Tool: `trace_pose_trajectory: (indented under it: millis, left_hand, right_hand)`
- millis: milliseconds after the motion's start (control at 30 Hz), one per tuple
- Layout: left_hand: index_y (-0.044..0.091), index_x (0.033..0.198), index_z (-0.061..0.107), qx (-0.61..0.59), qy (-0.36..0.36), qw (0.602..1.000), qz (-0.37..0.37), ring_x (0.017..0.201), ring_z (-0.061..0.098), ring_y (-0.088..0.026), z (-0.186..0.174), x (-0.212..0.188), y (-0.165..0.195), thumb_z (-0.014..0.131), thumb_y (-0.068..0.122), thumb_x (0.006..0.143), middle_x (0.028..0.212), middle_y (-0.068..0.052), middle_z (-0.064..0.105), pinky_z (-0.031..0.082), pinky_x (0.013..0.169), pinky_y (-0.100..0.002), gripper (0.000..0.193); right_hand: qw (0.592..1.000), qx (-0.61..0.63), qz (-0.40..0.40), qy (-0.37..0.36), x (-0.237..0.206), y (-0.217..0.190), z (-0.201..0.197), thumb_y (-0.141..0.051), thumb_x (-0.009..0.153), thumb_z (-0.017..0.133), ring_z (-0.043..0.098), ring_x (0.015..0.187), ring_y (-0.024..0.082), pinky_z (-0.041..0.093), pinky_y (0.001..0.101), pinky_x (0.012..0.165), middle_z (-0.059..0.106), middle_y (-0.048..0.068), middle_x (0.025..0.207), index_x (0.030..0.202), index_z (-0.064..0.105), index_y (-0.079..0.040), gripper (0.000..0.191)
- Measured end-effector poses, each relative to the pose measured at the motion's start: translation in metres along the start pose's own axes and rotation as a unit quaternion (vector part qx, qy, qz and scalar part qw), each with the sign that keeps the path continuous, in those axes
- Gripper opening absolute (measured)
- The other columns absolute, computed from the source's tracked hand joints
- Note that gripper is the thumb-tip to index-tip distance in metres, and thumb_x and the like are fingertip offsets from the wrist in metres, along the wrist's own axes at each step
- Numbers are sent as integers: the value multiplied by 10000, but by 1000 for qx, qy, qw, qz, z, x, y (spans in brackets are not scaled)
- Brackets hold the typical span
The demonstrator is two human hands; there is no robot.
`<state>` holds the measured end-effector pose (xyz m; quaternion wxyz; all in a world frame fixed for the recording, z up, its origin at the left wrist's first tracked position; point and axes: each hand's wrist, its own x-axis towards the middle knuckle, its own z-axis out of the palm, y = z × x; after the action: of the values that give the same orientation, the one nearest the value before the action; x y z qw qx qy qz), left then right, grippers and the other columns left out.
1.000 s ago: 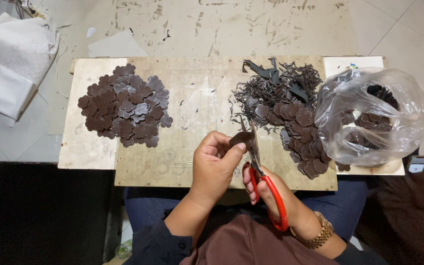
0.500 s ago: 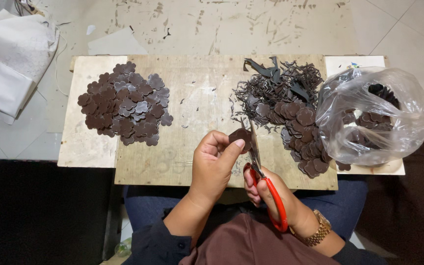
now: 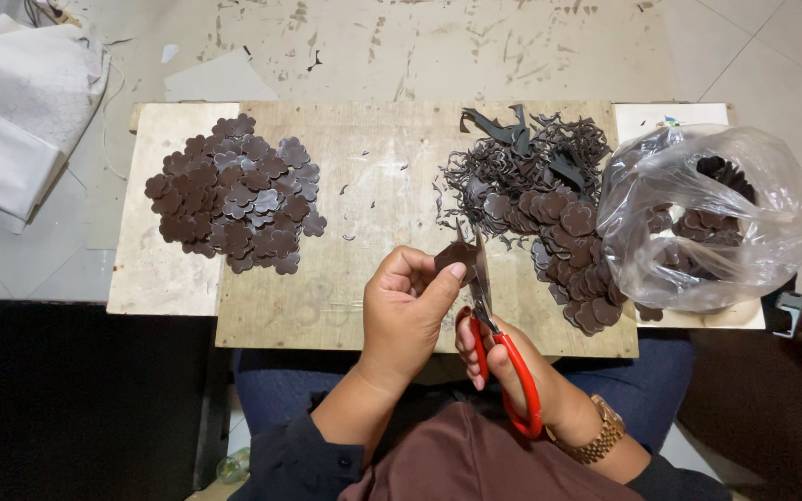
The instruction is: The person trims the edges of dark brown flower-shaped leather pieces using red-handled scissors. They hold each piece in the left hand and carefully cut around the perimeter, then place the trimmed pieces into a pile on the table.
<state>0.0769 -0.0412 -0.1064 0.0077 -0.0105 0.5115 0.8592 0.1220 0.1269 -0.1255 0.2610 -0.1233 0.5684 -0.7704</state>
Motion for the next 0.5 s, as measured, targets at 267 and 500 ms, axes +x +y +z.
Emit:
trace_pose_trajectory:
  millis: [267, 500]
  left_hand:
    - [20, 1077, 658, -1, -3, 999, -54, 810, 644, -62, -8, 5, 3, 621, 125, 989, 937, -17, 716, 508, 708, -222, 142]
    - [4, 1090, 638, 15, -14, 999, -41, 880, 664, -91, -8, 5, 0, 676, 16, 959, 982, -45, 717, 530, 773, -257, 137]
  right_hand:
    - [999, 43, 4, -1, -3, 2, 2, -727, 927, 550, 430, 744, 102, 439, 248, 661, 445, 8, 880, 1038, 490, -64, 675]
    - [1000, 30, 3, -8, -1, 6, -1, -728, 946, 524, 450, 779, 109, 454, 260, 688, 461, 21, 908, 1076, 502, -54, 687]
